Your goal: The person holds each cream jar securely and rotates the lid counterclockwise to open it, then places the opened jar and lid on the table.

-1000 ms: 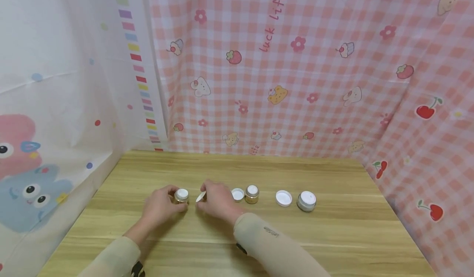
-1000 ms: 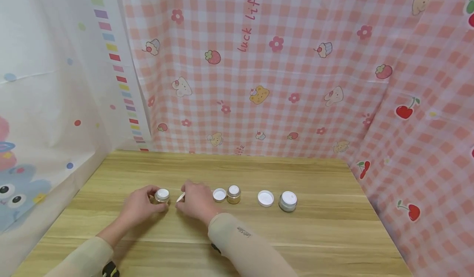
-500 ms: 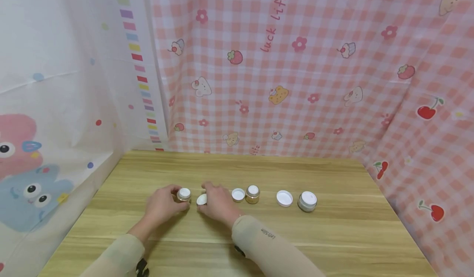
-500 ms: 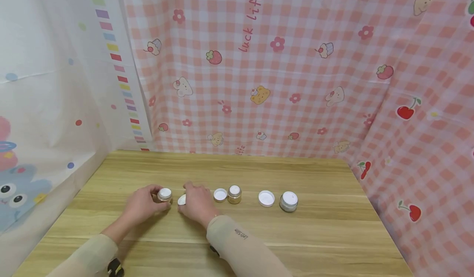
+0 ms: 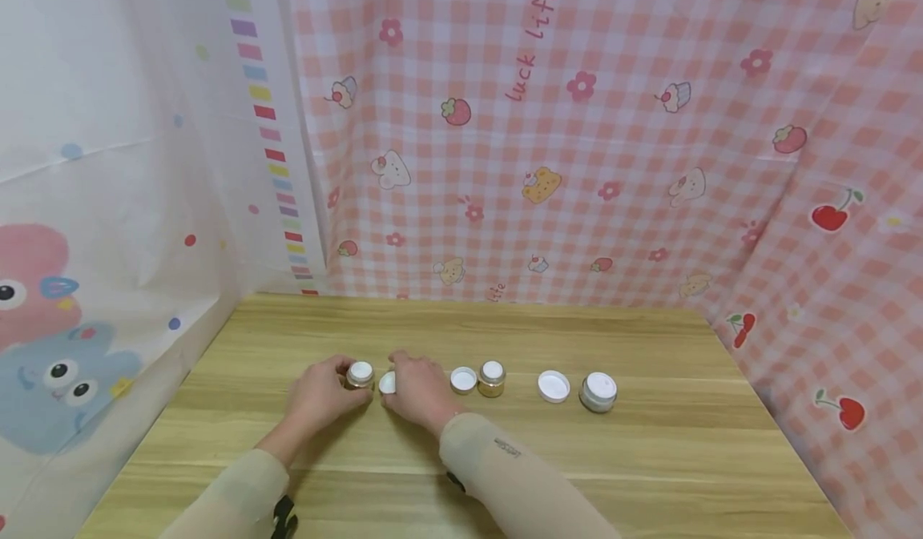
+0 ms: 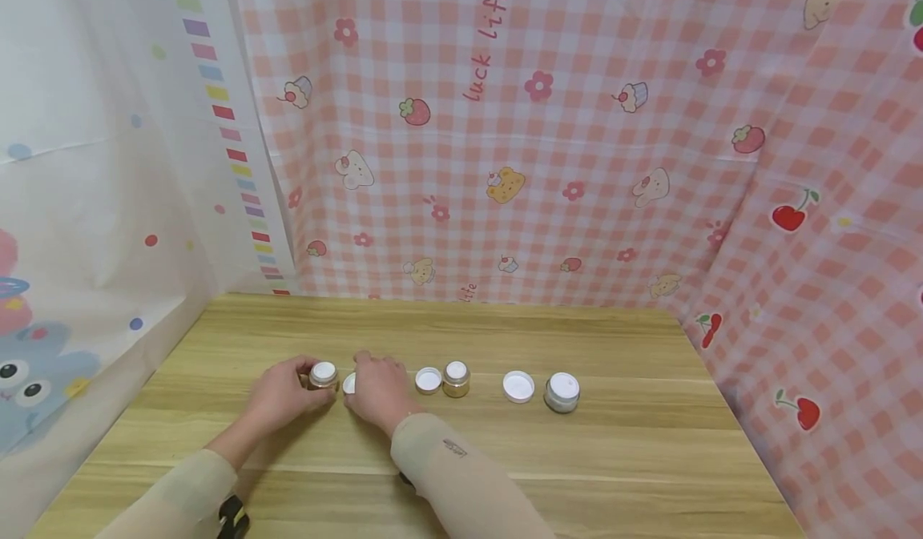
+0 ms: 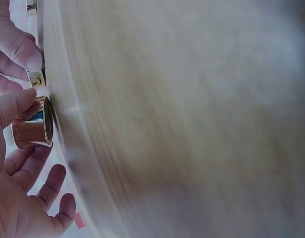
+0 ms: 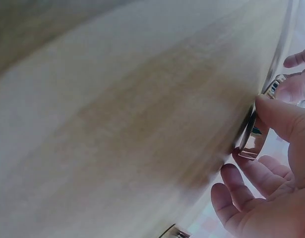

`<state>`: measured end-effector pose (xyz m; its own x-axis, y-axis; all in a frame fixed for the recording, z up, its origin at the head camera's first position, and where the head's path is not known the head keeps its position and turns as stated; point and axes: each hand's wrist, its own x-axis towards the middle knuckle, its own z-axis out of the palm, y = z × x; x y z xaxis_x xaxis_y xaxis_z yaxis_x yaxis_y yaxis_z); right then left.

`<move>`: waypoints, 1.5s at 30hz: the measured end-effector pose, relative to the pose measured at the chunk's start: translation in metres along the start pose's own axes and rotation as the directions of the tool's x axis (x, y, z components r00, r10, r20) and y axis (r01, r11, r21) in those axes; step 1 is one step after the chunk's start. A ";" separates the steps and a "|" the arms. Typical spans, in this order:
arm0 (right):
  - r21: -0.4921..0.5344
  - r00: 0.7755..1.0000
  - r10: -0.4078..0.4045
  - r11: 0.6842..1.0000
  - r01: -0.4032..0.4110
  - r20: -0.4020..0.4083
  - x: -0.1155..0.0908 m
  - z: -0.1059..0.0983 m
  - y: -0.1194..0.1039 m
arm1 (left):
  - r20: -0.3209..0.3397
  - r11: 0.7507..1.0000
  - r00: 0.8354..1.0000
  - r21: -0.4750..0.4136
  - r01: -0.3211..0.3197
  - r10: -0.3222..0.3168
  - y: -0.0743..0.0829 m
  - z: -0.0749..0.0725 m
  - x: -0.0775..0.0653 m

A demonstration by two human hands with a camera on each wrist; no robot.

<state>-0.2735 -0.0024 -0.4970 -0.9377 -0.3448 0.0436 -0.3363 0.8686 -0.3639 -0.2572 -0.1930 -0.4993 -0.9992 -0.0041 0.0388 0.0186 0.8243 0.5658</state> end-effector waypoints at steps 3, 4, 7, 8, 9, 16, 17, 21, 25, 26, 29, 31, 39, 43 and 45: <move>-0.021 1.000 0.002 1.000 -0.002 -0.006 0.002 0.001 -0.001 | 0.005 1.000 1.000 -0.015 0.001 -0.001 0.000 0.000 0.001; -0.025 1.000 0.002 1.000 -0.002 -0.011 0.002 0.001 -0.001 | 0.007 1.000 1.000 -0.019 0.005 -0.005 0.000 0.000 0.002; -0.028 1.000 0.004 1.000 -0.004 -0.020 0.003 0.002 -0.001 | 0.008 1.000 1.000 -0.020 0.000 0.000 -0.001 0.001 0.003; -0.028 1.000 0.003 1.000 -0.004 -0.022 0.003 0.002 -0.002 | 0.008 1.000 1.000 -0.019 -0.001 0.002 -0.001 0.001 0.003; -0.028 1.000 0.003 1.000 -0.003 -0.025 0.003 0.002 -0.002 | 0.009 1.000 1.000 -0.017 -0.004 0.004 -0.002 0.001 0.003; -0.042 1.000 0.006 0.999 -0.007 -0.021 0.002 0.001 -0.002 | 0.018 1.000 1.000 -0.007 -0.003 0.003 -0.002 0.001 0.003; -0.043 1.000 0.006 0.999 -0.006 -0.020 0.002 0.002 -0.002 | 0.019 1.000 1.000 -0.005 -0.002 0.002 -0.002 0.001 0.003; -0.054 1.000 0.000 0.999 -0.001 -0.020 0.002 0.002 -0.002 | 0.019 1.000 1.000 0.005 -0.006 0.006 -0.002 0.001 0.003; -0.062 1.000 0.004 0.998 -0.005 -0.013 0.002 0.003 -0.002 | 0.017 1.000 1.000 0.010 -0.011 0.011 -0.001 0.001 0.003; -0.065 1.000 0.005 0.998 -0.006 -0.012 0.002 0.003 -0.002 | 0.018 1.000 1.000 0.008 -0.012 0.012 -0.001 0.001 0.003; -0.070 1.000 0.007 0.997 -0.008 -0.007 0.002 0.004 -0.002 | 0.018 1.000 1.000 0.000 -0.014 0.014 0.000 0.000 0.003; -0.075 1.000 0.005 0.997 -0.006 -0.006 0.002 0.004 -0.001 | 0.019 1.000 1.000 -0.002 -0.015 0.015 0.000 0.000 0.002; -0.041 1.000 -0.001 0.999 0.001 0.003 0.000 0.002 0.000 | 0.026 1.000 1.000 -0.016 -0.017 0.017 -0.002 0.000 0.002; 0.046 1.000 -0.009 0.999 0.008 0.014 -0.004 -0.002 0.002 | 0.034 0.999 0.999 -0.029 -0.018 0.019 -0.006 -0.001 0.001; 0.094 1.000 -0.016 0.995 0.015 0.016 -0.008 -0.005 0.004 | 0.037 0.999 0.999 -0.030 -0.020 0.021 -0.008 -0.003 -0.001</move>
<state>-0.2679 0.0055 -0.4941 -0.9306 -0.3645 0.0343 -0.3402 0.8262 -0.4491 -0.2560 -0.2012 -0.5011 -0.9992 0.0342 0.0200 0.0394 0.8070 0.5892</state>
